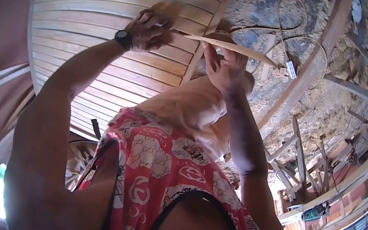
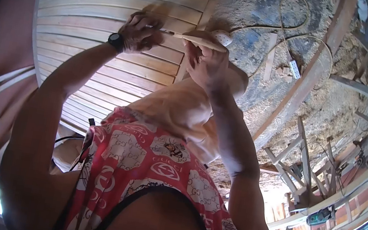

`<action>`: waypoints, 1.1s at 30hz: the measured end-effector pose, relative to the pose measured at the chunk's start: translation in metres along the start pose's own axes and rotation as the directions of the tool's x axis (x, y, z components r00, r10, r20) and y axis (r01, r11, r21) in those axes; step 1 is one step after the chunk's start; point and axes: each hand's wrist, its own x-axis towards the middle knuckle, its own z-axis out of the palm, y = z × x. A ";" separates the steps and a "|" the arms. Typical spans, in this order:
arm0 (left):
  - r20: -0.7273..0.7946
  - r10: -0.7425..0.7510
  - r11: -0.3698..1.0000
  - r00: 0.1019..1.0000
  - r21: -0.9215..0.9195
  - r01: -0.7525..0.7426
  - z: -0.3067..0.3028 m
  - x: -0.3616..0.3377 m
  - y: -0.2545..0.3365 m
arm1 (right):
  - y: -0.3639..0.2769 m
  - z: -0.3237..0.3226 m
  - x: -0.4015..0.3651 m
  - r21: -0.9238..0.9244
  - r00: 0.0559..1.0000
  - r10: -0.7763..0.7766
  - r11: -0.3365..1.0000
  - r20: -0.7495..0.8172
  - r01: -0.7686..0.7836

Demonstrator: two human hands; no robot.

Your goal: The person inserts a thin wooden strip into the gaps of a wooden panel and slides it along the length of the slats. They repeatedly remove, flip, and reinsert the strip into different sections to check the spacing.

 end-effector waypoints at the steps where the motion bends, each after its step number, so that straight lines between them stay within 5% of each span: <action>1: 0.008 -0.018 1.000 1.000 -0.001 0.018 0.001 -0.003 0.001 | 0.003 0.003 -0.003 0.015 1.000 0.002 1.000 0.013 -0.002; 5: -0.073 0.070 0.997 0.995 0.021 -0.069 0.002 0.001 -0.005 | 0.009 0.020 -0.011 0.129 0.999 0.021 0.991 0.029 -0.025; 8: -0.180 0.112 0.993 0.977 0.045 -0.105 0.002 0.003 -0.004 | 0.012 0.034 -0.013 -0.034 0.991 -0.131 0.991 -0.004 0.131; 15: -0.236 0.201 0.979 0.951 0.076 -0.188 0.002 0.010 -0.005 | 0.007 0.044 -0.013 -0.075 0.998 -0.064 0.995 0.017 0.065; 20: -0.381 0.134 0.978 0.915 -0.100 -0.185 0.007 0.006 0.002 | -0.008 0.042 -0.017 -0.119 0.999 0.027 0.993 0.027 -0.024; 33: -0.401 0.119 0.982 0.908 -0.086 -0.167 0.003 0.006 0.012 | -0.010 0.057 -0.015 -0.109 0.998 -0.051 0.993 -0.046 0.046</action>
